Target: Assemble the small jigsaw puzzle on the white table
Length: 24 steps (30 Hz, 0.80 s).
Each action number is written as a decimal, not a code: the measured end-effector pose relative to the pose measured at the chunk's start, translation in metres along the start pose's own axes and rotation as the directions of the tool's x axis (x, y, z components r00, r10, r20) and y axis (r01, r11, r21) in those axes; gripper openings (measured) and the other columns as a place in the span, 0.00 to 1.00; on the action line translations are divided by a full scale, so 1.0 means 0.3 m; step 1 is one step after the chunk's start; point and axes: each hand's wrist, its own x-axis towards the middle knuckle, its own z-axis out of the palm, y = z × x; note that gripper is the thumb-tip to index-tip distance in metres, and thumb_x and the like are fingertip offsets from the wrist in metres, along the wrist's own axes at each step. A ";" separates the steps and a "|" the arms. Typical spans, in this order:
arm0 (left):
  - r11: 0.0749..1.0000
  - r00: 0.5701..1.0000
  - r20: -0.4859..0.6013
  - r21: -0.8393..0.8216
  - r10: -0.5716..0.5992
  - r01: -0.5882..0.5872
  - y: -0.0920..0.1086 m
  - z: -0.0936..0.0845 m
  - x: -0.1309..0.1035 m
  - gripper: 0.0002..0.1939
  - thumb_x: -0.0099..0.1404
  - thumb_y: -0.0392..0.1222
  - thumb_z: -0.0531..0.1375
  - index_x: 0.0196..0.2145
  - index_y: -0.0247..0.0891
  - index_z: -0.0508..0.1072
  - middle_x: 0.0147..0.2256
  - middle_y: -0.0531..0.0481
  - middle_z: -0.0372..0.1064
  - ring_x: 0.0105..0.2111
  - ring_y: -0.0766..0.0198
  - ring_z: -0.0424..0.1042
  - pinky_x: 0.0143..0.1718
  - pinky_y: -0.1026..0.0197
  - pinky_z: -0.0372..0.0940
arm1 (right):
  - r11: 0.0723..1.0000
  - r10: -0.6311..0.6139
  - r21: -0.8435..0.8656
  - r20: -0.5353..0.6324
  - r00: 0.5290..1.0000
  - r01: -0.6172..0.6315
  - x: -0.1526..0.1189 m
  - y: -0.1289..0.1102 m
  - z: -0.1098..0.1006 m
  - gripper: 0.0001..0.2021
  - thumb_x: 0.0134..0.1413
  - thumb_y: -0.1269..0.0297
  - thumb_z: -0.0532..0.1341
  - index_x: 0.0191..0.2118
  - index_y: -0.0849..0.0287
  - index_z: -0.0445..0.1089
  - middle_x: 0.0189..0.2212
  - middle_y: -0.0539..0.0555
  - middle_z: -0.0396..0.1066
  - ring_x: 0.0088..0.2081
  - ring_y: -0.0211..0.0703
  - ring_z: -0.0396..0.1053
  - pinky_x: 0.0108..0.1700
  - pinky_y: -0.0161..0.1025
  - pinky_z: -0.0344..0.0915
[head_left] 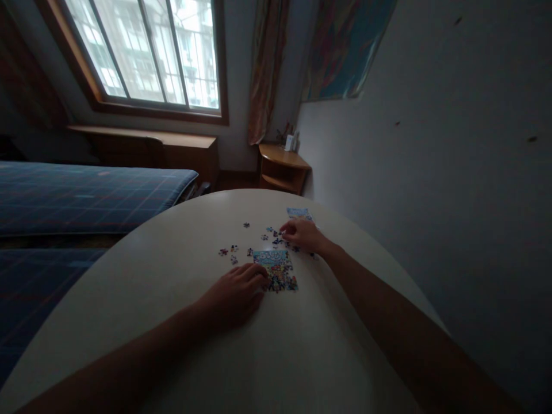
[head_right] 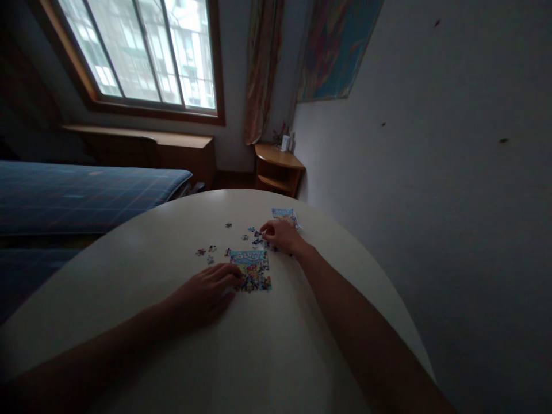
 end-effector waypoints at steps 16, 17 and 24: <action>0.999 0.999 -0.031 -0.024 0.032 -0.033 -0.006 -0.007 0.002 0.13 0.66 0.31 0.52 0.47 0.39 0.67 0.49 0.43 0.69 0.48 0.56 0.70 0.51 0.49 0.68 | 0.573 0.144 0.820 -0.106 0.984 0.004 -0.325 -0.059 0.122 0.15 0.52 0.53 0.64 0.40 0.58 0.72 0.33 0.56 0.79 0.37 0.46 0.78 0.42 0.44 0.72; 0.999 0.998 -0.042 -0.025 0.035 -0.036 -0.005 -0.007 0.002 0.13 0.66 0.31 0.52 0.47 0.39 0.67 0.49 0.43 0.69 0.48 0.56 0.70 0.51 0.50 0.68 | 0.558 0.144 0.830 -0.090 0.985 -0.006 -0.327 -0.061 0.119 0.14 0.52 0.53 0.64 0.39 0.58 0.71 0.33 0.56 0.79 0.37 0.47 0.78 0.42 0.44 0.72; 0.998 0.999 -0.024 -0.050 0.033 -0.035 0.000 -0.012 0.002 0.11 0.69 0.32 0.51 0.47 0.39 0.66 0.49 0.43 0.68 0.47 0.57 0.69 0.51 0.50 0.68 | 0.542 0.140 0.839 -0.037 0.989 -0.045 -0.350 -0.091 0.097 0.12 0.54 0.55 0.61 0.39 0.56 0.65 0.31 0.56 0.80 0.36 0.47 0.79 0.40 0.44 0.71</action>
